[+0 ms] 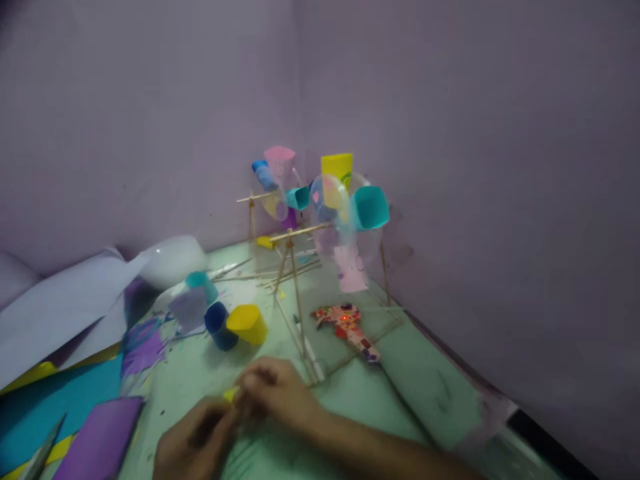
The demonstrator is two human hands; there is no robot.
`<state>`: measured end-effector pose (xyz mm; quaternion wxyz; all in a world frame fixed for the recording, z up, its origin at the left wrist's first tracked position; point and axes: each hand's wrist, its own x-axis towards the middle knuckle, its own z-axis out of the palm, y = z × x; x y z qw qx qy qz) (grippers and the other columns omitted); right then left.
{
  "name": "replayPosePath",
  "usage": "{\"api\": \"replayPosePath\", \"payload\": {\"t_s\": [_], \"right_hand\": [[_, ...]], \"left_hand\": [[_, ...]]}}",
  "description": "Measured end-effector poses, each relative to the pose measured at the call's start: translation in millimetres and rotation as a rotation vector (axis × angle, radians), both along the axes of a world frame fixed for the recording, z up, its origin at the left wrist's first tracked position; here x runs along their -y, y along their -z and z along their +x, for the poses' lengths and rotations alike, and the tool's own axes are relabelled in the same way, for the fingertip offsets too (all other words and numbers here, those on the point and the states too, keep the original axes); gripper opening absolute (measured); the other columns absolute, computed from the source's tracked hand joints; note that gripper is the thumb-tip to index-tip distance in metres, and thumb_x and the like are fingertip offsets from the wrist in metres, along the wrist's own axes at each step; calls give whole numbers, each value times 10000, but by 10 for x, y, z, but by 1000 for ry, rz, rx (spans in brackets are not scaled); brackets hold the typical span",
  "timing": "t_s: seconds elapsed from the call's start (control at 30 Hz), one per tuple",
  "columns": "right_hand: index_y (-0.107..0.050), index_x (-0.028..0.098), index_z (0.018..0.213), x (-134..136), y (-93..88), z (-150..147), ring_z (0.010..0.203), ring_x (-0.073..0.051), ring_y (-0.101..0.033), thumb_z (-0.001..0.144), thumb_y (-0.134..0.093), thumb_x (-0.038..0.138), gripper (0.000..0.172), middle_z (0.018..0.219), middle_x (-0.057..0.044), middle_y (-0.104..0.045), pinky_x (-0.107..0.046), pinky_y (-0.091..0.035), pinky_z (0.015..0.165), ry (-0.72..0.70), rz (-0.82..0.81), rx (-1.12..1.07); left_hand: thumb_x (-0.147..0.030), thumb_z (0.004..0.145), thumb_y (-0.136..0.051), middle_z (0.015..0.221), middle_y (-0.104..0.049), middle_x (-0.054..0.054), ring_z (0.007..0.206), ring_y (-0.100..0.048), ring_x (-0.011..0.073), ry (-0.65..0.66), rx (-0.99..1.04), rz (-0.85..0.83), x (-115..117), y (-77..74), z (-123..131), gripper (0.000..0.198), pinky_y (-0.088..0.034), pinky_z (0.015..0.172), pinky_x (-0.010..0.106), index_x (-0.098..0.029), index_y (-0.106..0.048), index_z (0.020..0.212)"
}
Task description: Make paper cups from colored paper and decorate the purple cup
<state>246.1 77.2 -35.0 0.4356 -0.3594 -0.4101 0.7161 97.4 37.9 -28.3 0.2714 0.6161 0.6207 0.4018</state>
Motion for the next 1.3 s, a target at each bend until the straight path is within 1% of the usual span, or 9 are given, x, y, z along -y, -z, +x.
{"api": "replayPosePath", "payload": {"t_s": [0.4, 0.67, 0.77, 0.83, 0.9, 1.0, 1.1, 1.2, 1.3], "right_hand": [[-635, 124, 746, 21, -14, 39, 517, -92, -554, 659, -740, 547, 445, 598, 4, -603, -249, -446, 556, -182, 8, 71], [-513, 186, 718, 109, -198, 56, 570, -111, -479, 860, -543, 412, 269, 637, 21, -520, -234, -391, 545, -161, 359, 293], [-488, 199, 749, 30, -370, 133, 610, -121, -476, 901, -471, 312, 190, 683, 16, -495, -241, -393, 586, 21, 533, 406], [-528, 195, 822, -95, -515, 172, 668, -133, -521, 906, -441, 236, 128, 804, -27, -556, -253, -420, 631, 190, 744, 595], [-579, 191, 974, -253, -641, 176, 731, -147, -569, 860, -501, 187, 138, 1041, -82, -611, -278, -439, 690, 159, 888, 875], [-586, 204, 1130, -459, -746, 131, 735, -177, -606, 776, -611, 180, 356, 1139, -95, -629, -307, -431, 703, 25, 854, 1223], [-672, 179, 867, -526, -804, 130, 713, -209, -614, 757, -602, 158, 132, 820, -70, -679, -296, -414, 649, -17, 779, 1310], [-632, 161, 716, -454, -885, 232, 587, -158, -578, 812, -532, 212, 147, 622, -29, -606, -251, -404, 561, -31, 732, 1271], [-598, 152, 746, -334, -932, 332, 431, -97, -478, 797, -531, 366, 230, 534, 25, -521, -208, -366, 435, -138, 516, 900]], "left_hand": [[-377, 719, -617, 518, -615, 10, 525, -513, 144, 112, 95, -276, -65, -173, -67, 270, -380, 522, 235, -184, -629, 531], [-357, 638, -655, 471, -558, -6, 503, -456, 121, 105, 235, -286, -69, -226, -41, 251, -351, 501, 219, -173, -609, 473], [-384, 639, -641, 420, -478, -32, 436, -388, 97, 63, 321, -262, -102, -208, -66, 281, -297, 442, 212, -176, -576, 462], [-421, 669, -618, 384, -442, -45, 388, -345, 87, 30, 351, -258, -128, -175, -90, 314, -259, 406, 212, -181, -565, 473], [-460, 685, -610, 358, -421, -51, 361, -321, 81, 3, 387, -251, -147, -147, -107, 348, -237, 389, 214, -184, -561, 479], [-495, 669, -638, 350, -421, -48, 355, -325, 76, -13, 448, -242, -151, -147, -110, 385, -228, 384, 212, -176, -560, 466], [-518, 662, -660, 355, -428, -45, 360, -331, 67, -24, 533, -239, -133, -185, -107, 409, -225, 385, 202, -160, -576, 485], [-539, 702, -634, 438, -493, -44, 388, -367, 62, -67, 666, -247, -115, -225, -116, 395, -252, 395, 182, -153, -609, 618], [-542, 727, -618, 692, -636, 9, 502, -527, 98, -52, 826, -318, -91, -262, -112, 399, -368, 442, 196, -156, -625, 827]]}}
